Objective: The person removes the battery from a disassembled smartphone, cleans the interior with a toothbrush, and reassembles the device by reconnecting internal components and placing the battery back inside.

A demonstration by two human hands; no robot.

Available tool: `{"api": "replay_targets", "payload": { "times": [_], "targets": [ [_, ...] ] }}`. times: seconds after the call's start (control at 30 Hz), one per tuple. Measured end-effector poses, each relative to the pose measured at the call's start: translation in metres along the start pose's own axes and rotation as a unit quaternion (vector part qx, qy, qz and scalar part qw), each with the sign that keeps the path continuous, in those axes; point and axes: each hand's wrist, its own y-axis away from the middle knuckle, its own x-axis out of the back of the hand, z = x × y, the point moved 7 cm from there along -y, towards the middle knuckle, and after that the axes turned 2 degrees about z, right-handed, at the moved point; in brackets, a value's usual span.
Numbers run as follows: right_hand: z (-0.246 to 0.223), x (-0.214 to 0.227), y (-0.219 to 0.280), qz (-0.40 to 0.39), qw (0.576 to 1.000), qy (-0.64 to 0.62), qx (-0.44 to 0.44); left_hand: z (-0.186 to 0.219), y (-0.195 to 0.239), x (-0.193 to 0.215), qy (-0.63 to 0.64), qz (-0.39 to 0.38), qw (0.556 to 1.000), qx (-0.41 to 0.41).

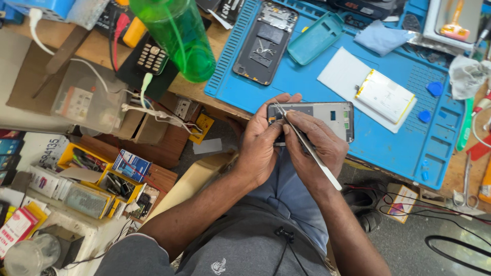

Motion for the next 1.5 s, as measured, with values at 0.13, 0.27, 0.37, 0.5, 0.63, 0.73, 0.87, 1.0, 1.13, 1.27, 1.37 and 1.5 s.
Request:
{"api": "replay_targets", "payload": {
  "times": [0.13, 0.27, 0.37, 0.5, 0.63, 0.73, 0.87, 1.0, 1.13, 1.27, 1.37, 1.5],
  "targets": [
    [0.01, 0.008, 0.003, 0.013, 0.999, 0.003, -0.029, 0.0, 0.0, 0.001, -0.009, 0.007, 1.0, -0.001],
    [0.036, 0.027, 0.008, 0.044, 0.992, 0.011, -0.116, 0.0, 0.0, 0.001, 0.005, 0.003, 1.0, 0.004],
    [0.046, 0.042, 0.009, 0.069, 0.99, 0.028, -0.121, 0.001, 0.001, 0.001, -0.002, 0.001, 1.0, 0.008],
    [0.036, 0.042, 0.007, 0.072, 0.993, 0.048, -0.081, 0.001, 0.001, 0.0, -0.011, 0.004, 1.0, 0.007],
    [0.013, 0.016, 0.007, 0.026, 0.998, 0.039, -0.05, 0.002, 0.001, -0.001, -0.006, -0.002, 1.0, -0.003],
    [0.01, 0.014, 0.004, 0.013, 0.999, 0.02, -0.045, 0.003, 0.0, -0.001, 0.003, -0.002, 1.0, 0.002],
    [0.037, 0.048, -0.005, 0.042, 0.989, 0.022, -0.141, 0.005, -0.001, 0.0, -0.017, 0.005, 1.0, 0.009],
    [0.045, 0.055, -0.009, 0.007, 0.987, -0.034, -0.154, 0.003, 0.001, 0.0, -0.018, 0.001, 1.0, 0.01],
    [0.036, 0.034, -0.016, -0.053, 0.985, -0.01, -0.162, 0.001, 0.001, -0.001, -0.013, 0.003, 1.0, 0.006],
    [0.028, 0.023, -0.032, -0.089, 0.984, 0.02, -0.151, 0.002, 0.0, 0.002, -0.014, 0.005, 1.0, 0.007],
    [0.03, 0.038, -0.044, -0.083, 0.982, 0.019, -0.168, 0.001, -0.001, 0.002, 0.003, -0.006, 1.0, 0.01],
    [0.029, 0.045, -0.052, -0.081, 0.98, 0.016, -0.179, -0.002, -0.001, 0.006, 0.003, -0.006, 1.0, 0.016]
  ]
}}
